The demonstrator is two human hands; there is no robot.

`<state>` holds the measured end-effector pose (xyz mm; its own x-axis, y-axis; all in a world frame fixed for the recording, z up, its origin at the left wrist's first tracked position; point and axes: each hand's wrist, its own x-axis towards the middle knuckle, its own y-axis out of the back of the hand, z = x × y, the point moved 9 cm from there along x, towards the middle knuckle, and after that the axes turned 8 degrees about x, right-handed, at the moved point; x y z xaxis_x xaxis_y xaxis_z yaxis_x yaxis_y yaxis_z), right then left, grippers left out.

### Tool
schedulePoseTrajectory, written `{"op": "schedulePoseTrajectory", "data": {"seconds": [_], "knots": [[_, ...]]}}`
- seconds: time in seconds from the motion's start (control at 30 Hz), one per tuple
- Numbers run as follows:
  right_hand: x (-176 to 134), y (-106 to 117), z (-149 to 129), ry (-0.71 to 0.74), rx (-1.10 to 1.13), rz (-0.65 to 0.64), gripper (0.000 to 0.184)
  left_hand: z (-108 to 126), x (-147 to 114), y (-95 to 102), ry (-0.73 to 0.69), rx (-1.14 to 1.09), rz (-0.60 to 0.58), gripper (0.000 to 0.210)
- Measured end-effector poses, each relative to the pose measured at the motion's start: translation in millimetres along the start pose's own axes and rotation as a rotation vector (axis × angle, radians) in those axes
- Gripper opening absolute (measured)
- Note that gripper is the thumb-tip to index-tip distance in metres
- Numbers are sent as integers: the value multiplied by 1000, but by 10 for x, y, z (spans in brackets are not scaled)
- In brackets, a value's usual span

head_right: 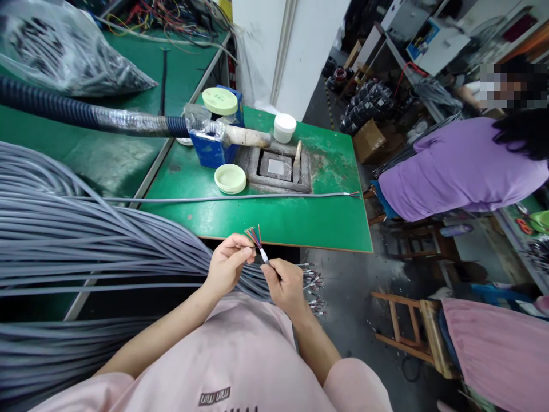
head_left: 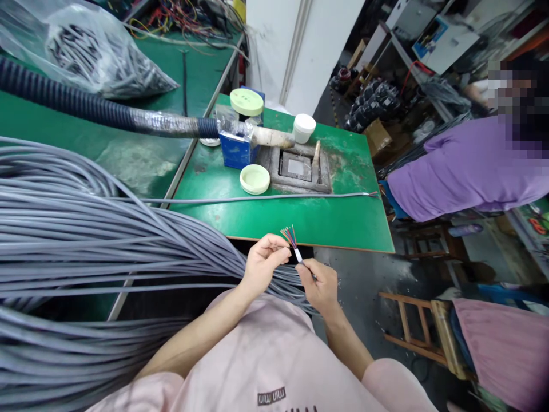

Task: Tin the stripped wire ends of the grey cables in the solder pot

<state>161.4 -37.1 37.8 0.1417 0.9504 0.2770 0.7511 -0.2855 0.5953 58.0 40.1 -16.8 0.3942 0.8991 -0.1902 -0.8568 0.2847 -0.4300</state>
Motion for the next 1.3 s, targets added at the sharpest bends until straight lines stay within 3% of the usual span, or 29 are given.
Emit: {"op": "schedulePoseTrajectory", "data": {"seconds": [0.13, 0.27, 0.4, 0.7, 1.03, 1.3], "knots": [[19, -41, -104, 97, -68, -16, 27, 247, -52, 42, -244, 328, 31, 14], [25, -59, -114, 112, -108, -9, 27, 342, -69, 80, -342, 455, 85, 13], [16, -68, -118, 121, -133, -3, 26, 270, -48, 129, -284, 405, 126, 13], [22, -86, -154, 154, -148, -12, 27, -2, 35, 150, 39, 113, 86, 21], [63, -130, -175, 209, -219, -74, 30, 161, 119, 115, 60, 141, -12, 22], [59, -173, -188, 222, -248, -101, 32, 130, 208, 142, 75, 221, -37, 27]]}}
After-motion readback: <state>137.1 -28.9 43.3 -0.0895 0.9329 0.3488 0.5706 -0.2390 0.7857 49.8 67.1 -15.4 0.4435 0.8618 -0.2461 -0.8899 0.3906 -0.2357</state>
